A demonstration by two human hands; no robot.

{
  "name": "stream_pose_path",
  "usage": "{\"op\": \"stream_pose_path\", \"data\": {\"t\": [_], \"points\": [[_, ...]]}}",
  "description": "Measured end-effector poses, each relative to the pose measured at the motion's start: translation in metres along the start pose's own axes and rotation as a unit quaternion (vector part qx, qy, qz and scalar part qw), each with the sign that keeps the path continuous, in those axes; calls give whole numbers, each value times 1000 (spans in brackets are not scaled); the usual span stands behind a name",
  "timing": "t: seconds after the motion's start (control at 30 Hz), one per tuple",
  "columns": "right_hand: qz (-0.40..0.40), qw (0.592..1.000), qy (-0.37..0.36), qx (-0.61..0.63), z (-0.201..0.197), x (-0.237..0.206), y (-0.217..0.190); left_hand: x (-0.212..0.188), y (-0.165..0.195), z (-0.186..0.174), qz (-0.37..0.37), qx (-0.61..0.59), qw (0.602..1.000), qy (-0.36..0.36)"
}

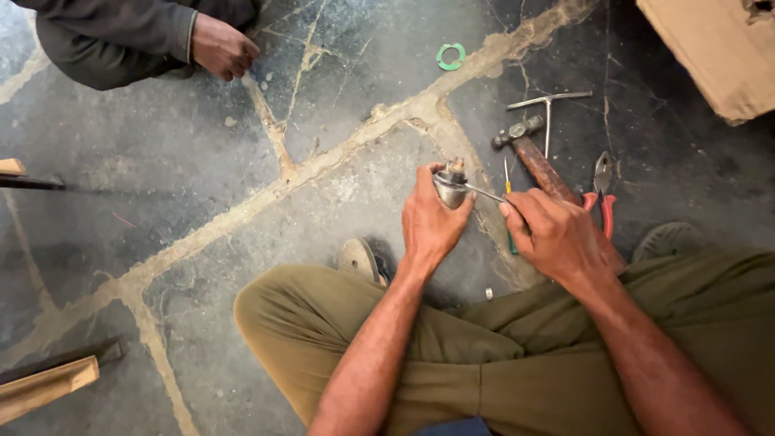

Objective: The person sits on the floor and uses a hammer and screwdriver to disassemble a small cylindrical metal component. They repeatedly strike the tool against the object to loosen parts and manipulate the internal components with their hands.

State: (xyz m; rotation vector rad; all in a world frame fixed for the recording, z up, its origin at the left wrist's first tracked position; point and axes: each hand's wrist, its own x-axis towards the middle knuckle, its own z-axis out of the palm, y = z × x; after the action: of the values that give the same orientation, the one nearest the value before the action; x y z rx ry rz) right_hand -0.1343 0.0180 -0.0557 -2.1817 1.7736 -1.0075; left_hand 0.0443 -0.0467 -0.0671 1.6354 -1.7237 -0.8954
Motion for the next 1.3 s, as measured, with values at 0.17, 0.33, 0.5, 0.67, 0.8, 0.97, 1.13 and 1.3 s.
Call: {"op": "stream_pose_path", "data": {"t": [0.17, 0.33, 0.5, 0.67, 0.8, 0.97, 1.13, 1.3], "points": [[11, 1000, -11, 2, 0, 2, 0, -1, -3, 3, -8, 9, 1000, -19], [1, 1000, 0, 13, -3, 2, 1, -1, -16, 10, 36, 53, 997, -34], [47, 998, -12, 43, -7, 2, 3, -4, -29, 15, 92, 89, 989, -70], [80, 990, -29, 112, -14, 3, 4, -6, -30, 13, 110, 104, 983, -100], [82, 991, -50, 89, -21, 3, -1, -10, -27, 5, 100, 76, 985, -116], [60, 994, -65, 71, -30, 5, -9, -20, -22, -6, 139, 24, 982, -129], [-4, 998, -43, 50, -39, 1, -9, -26, -20, -1, 72, -52, 985, -148], [32, 988, -27, 151, -37, -4, -9, -27, -23, 5, 127, -76, 979, -139]]}}
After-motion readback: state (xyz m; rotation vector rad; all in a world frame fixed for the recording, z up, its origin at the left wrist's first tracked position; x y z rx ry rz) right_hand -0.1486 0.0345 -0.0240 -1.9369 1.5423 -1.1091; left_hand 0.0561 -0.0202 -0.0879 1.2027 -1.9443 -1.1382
